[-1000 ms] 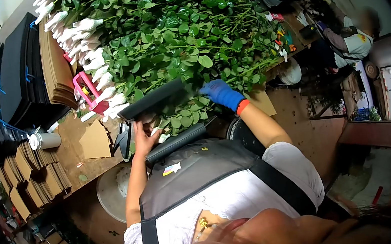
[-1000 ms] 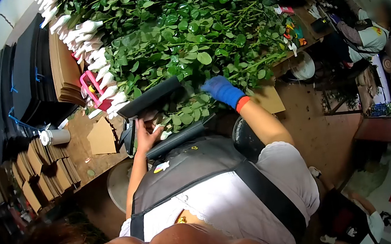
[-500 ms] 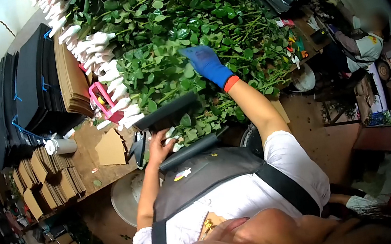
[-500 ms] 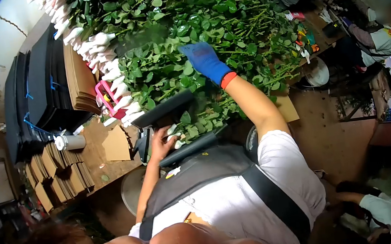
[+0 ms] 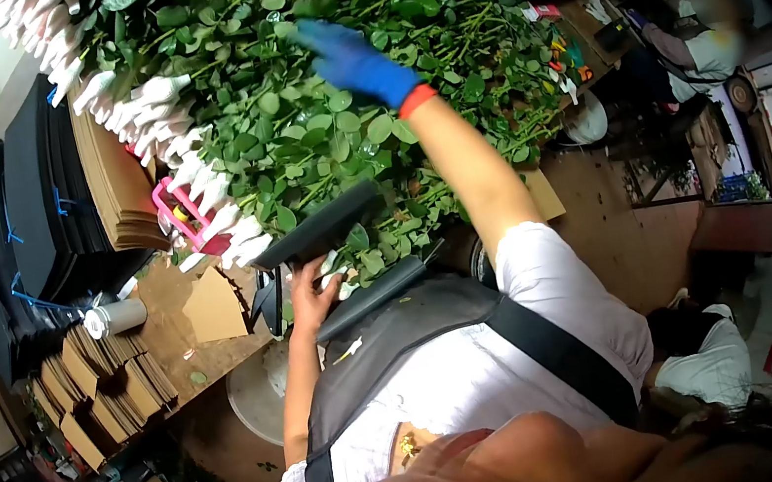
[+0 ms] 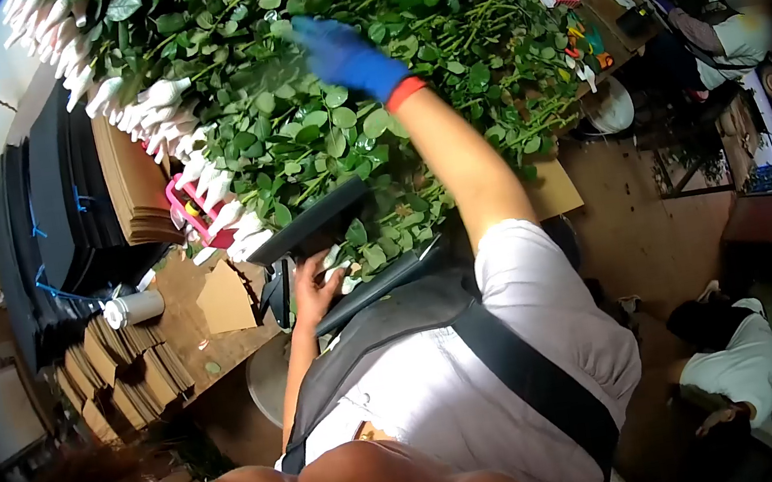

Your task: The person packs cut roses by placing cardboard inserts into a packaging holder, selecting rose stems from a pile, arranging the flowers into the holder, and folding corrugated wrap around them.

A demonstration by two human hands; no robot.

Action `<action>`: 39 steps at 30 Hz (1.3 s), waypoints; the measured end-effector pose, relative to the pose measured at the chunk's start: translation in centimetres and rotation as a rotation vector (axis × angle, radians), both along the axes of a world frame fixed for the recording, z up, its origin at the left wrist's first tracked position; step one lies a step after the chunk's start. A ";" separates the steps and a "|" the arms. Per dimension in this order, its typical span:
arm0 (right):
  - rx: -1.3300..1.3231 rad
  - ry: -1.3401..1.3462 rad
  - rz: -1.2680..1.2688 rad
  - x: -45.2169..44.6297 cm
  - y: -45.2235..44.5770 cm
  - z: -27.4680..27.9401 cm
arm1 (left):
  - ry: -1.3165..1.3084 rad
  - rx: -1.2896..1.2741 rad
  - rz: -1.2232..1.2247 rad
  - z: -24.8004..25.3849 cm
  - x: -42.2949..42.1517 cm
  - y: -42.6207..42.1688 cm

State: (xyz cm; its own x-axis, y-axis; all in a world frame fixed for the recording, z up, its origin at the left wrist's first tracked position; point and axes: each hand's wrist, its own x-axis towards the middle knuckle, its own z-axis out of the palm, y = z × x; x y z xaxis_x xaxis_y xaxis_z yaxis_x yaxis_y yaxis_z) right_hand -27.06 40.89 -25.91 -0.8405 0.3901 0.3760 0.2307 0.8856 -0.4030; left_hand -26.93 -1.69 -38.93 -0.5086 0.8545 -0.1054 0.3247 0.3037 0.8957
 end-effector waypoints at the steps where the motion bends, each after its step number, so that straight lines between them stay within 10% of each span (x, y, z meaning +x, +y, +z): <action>1: -0.061 0.251 0.131 1.7 0.7 1.0 | -0.045 0.011 0.010 -1.7 -0.2 -0.4; 6: -0.118 0.277 0.066 11.7 -0.6 6.3 | 0.001 -0.036 0.006 -0.3 0.1 -0.3; 10: 0.041 -0.637 0.014 16.5 -5.6 0.6 | 0.053 -0.001 -0.019 -1.2 -0.1 -0.2; 13: 0.504 -0.473 -0.381 16.5 -7.5 -6.8 | 0.050 -0.069 -0.014 0.2 0.0 0.1; 16: 0.420 -0.466 -0.365 16.3 -7.3 -11.2 | 0.051 -0.024 -0.026 0.0 0.0 0.2; 20: 0.243 -0.494 -0.290 17.0 -7.1 -4.3 | 0.060 0.001 -0.035 -0.7 -0.3 -0.2; 26: 0.526 0.173 -0.385 17.5 -3.2 4.8 | 0.101 -0.012 -0.028 -1.0 -0.3 -0.1; 30: 0.291 0.042 -0.311 14.3 -1.2 6.5 | 0.085 0.035 -0.059 -1.0 -0.6 -0.1; 33: 0.758 0.305 -0.403 13.0 -0.2 11.3 | 0.002 0.007 -0.025 -1.4 -0.4 -0.1; 36: 0.330 -0.220 -0.313 11.1 1.4 8.2 | 0.147 0.010 -0.081 -0.6 -0.5 -0.4; 39: 0.581 0.297 -0.247 13.2 -0.5 11.5 | 0.103 0.040 -0.056 -1.7 -1.0 -0.1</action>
State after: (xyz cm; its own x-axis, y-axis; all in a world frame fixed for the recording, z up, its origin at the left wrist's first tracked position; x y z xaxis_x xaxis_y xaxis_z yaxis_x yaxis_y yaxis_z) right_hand -13.85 40.44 -14.42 -0.5821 0.2227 0.7820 0.4067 0.9125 0.0429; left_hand -27.90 -1.81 -40.66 -0.4665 0.8843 -0.0200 0.4311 0.2471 0.8678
